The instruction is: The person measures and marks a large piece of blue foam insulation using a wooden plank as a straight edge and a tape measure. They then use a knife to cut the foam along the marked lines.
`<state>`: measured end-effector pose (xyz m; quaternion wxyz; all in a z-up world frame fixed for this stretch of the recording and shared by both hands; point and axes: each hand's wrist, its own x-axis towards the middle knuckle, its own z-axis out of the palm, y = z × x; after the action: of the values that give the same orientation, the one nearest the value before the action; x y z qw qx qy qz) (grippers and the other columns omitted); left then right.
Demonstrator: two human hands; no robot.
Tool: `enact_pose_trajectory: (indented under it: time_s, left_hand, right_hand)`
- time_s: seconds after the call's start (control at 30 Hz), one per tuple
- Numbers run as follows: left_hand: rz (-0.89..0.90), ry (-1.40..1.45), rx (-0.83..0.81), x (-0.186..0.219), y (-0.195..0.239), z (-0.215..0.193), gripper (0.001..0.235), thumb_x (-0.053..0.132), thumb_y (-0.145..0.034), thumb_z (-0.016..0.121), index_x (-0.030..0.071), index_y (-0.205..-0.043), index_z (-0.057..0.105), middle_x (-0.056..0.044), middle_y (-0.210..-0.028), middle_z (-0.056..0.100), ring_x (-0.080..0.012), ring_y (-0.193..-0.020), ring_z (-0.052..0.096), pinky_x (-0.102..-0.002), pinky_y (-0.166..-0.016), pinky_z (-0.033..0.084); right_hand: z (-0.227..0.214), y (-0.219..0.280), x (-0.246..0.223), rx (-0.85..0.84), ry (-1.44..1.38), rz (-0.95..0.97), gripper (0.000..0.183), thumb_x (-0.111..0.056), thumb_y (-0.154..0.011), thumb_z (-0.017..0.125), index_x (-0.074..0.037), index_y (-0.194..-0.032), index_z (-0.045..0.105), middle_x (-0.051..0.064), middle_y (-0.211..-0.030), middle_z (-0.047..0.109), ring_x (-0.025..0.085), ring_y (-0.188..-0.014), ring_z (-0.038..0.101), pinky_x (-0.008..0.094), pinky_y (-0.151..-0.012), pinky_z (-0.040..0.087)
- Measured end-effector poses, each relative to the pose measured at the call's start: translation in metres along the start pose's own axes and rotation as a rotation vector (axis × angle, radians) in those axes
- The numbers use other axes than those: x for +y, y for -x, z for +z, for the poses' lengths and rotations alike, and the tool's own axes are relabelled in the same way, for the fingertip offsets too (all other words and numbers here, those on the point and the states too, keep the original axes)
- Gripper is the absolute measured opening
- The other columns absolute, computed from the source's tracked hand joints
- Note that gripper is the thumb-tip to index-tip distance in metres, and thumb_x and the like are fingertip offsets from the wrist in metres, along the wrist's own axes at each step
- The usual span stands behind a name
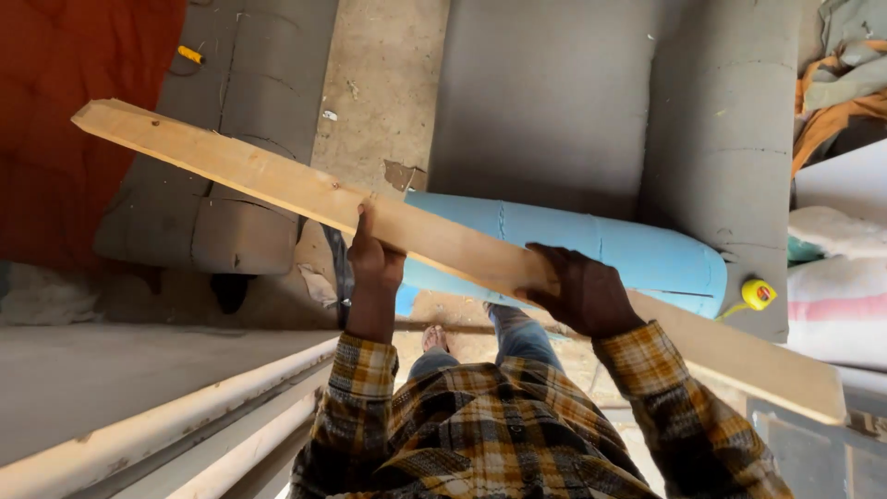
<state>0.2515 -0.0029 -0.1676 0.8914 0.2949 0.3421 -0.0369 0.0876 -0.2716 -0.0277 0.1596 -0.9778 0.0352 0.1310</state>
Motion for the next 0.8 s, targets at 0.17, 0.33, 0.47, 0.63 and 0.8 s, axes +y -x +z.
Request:
enact_pose_trajectory:
  time_s: [0.17,0.33,0.47,0.63,0.8]
  left_hand:
    - [0.027,-0.081,-0.013,-0.001,-0.064,0.017,0.042,0.026,-0.096,0.075,-0.008,-0.117,0.061,-0.022,-0.106,0.071,-0.0366,-0.099,0.075,-0.064,-0.088,0.062]
    - [-0.009,-0.16,0.041,-0.016,-0.105,0.042,0.043,0.025,-0.096,0.076,-0.003,-0.123,0.057,-0.021,-0.11,0.067,-0.0406,-0.106,0.071,-0.078,-0.093,0.053]
    - [-0.012,-0.241,0.113,-0.029,-0.126,0.067,0.053,0.022,-0.09,0.083,-0.003,-0.127,0.055,-0.018,-0.115,0.059,-0.0365,-0.111,0.068,-0.07,-0.097,0.055]
    - [-0.111,-0.304,0.198,-0.053,-0.143,0.094,0.06,0.021,-0.088,0.087,-0.001,-0.13,0.051,-0.016,-0.12,0.051,-0.0382,-0.121,0.063,-0.066,-0.104,0.056]
    - [-0.161,-0.351,0.119,-0.071,-0.193,0.071,0.048,0.011,-0.091,0.079,0.008,-0.133,0.057,-0.012,-0.127,0.053,-0.0345,-0.128,0.06,-0.06,-0.115,0.05]
  right_hand:
    - [-0.002,-0.096,0.044,-0.071,-0.19,-0.097,0.079,-0.064,-0.07,0.08,-0.03,-0.139,0.063,0.001,-0.122,0.076,0.038,-0.109,0.071,0.06,-0.094,0.058]
    - [0.001,-0.19,0.099,-0.219,-0.384,-0.095,0.065,-0.059,-0.072,0.081,-0.032,-0.13,0.071,0.0,-0.117,0.079,0.039,-0.111,0.07,0.054,-0.096,0.056]
    - [0.006,-0.268,0.141,-0.373,-0.485,-0.12,0.062,-0.048,-0.076,0.081,-0.026,-0.133,0.07,0.007,-0.119,0.078,0.035,-0.107,0.074,0.049,-0.105,0.052]
    - [0.032,-0.332,0.173,-0.453,-0.615,-0.112,0.054,-0.039,-0.077,0.084,-0.021,-0.128,0.076,0.009,-0.115,0.079,0.037,-0.109,0.073,0.047,-0.106,0.051]
    - [0.097,-0.383,0.191,-0.514,-0.564,-0.027,0.082,-0.055,-0.055,0.096,-0.03,-0.13,0.073,-0.002,-0.12,0.077,0.029,-0.119,0.069,0.044,-0.105,0.052]
